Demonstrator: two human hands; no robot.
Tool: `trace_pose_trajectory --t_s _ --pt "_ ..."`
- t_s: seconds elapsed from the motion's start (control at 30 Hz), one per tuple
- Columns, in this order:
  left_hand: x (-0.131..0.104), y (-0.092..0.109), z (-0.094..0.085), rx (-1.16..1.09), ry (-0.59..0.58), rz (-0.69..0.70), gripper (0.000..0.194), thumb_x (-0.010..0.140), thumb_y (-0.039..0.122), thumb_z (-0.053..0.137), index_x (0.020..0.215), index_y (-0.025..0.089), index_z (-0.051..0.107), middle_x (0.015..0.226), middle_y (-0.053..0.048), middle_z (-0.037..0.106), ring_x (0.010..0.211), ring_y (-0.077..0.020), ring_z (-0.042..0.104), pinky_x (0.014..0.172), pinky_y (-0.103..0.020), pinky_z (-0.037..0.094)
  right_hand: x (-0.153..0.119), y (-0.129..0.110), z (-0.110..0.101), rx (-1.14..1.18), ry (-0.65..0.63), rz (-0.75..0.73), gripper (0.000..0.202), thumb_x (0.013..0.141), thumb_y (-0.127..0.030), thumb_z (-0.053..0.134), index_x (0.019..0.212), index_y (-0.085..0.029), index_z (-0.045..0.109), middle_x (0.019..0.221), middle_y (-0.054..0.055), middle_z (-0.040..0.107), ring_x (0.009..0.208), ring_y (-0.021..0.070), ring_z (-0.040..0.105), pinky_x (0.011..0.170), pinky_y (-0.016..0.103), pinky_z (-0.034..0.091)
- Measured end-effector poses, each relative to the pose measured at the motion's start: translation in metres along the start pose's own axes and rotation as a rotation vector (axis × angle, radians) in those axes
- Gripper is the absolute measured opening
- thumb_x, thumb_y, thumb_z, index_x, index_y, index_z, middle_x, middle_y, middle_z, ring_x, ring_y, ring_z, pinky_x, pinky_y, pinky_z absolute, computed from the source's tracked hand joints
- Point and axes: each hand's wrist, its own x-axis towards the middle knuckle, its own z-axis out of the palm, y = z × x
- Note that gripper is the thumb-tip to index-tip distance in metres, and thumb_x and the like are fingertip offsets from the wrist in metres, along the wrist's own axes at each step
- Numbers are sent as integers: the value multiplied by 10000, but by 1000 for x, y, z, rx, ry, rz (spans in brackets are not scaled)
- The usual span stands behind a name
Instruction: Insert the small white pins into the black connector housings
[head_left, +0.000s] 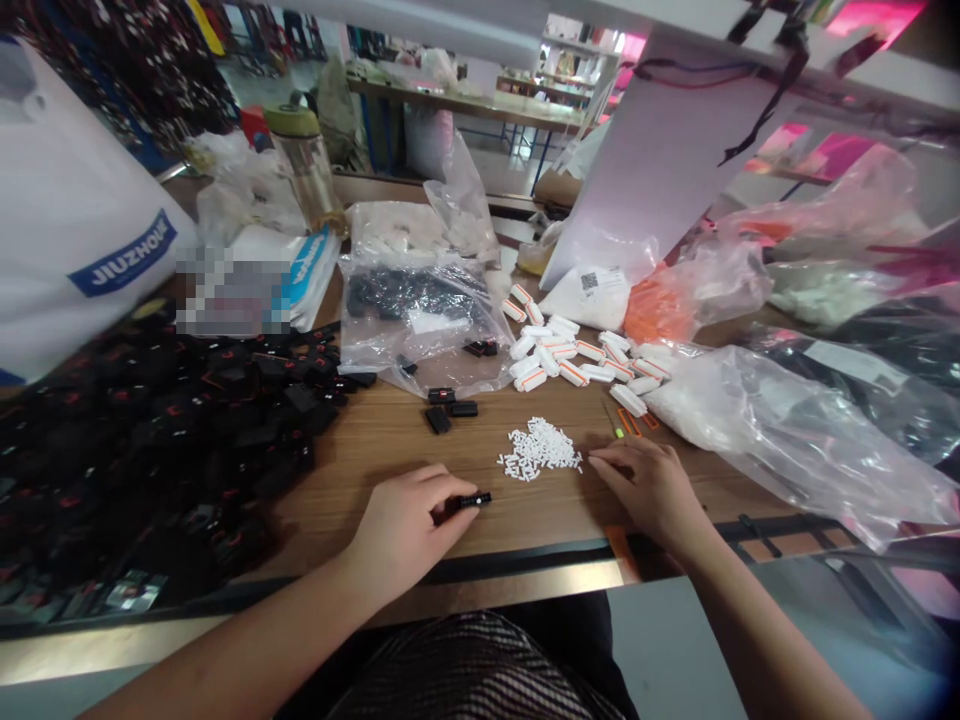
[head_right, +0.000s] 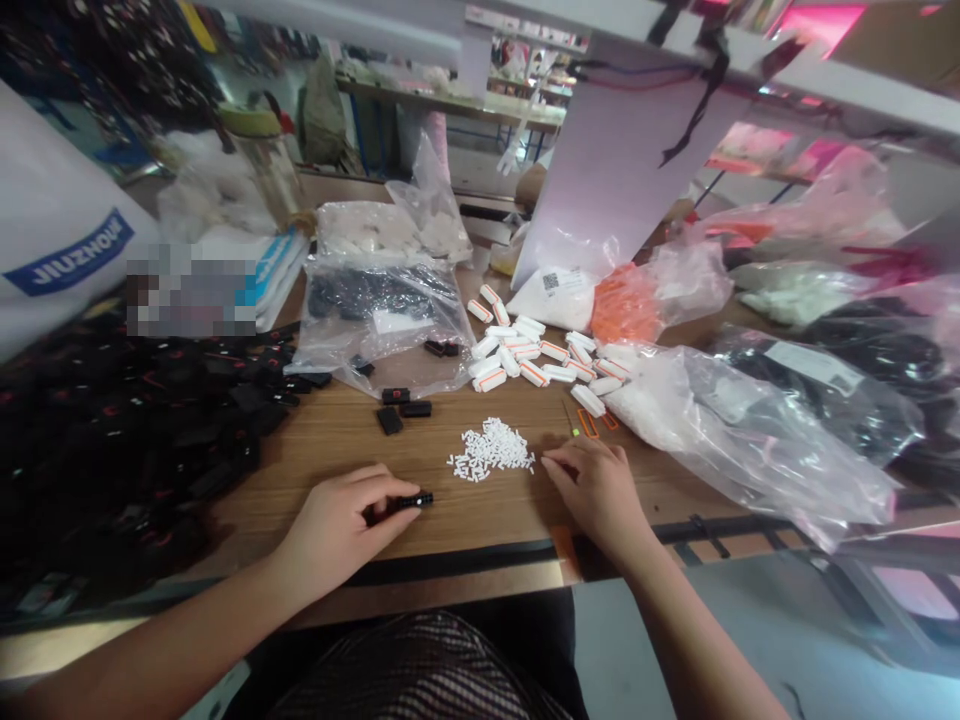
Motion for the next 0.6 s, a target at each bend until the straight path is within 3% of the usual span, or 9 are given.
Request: trace_pose_trajectory --t_s 0.13,0.27,0.43,0.6 --pt "-1 1 -1 -3 12 4 134 835 190 713 957 235 748 805 7 690 648 -128 608 600 -252 463 3 -12 -4 92 12 44 186 868 -313 636 716 -232 705 773 29 714 725 217 653 727 375 465" --pt "-1 1 -1 -26 8 -5 136 837 186 718 953 244 757 810 15 692 641 -119 606 604 -245 461 5 -61 -8 368 87 -52 149 905 -321 621 807 -238 697 845 42 710 819 215 662 763 360 512" --pt "-2 2 -2 -42 -1 -5 126 848 190 707 948 241 765 811 10 680 665 -123 607 578 -224 446 9 -126 6 563 -80 -281 105 940 -223 586 896 -228 682 973 55 659 936 195 620 841 374 509" --pt "-1 3 -4 -22 -14 -3 111 838 167 702 901 230 769 777 6 661 675 -134 604 573 -222 432 11 -136 18 536 -146 -326 98 941 -168 573 886 -209 643 940 48 637 907 194 589 840 395 477"
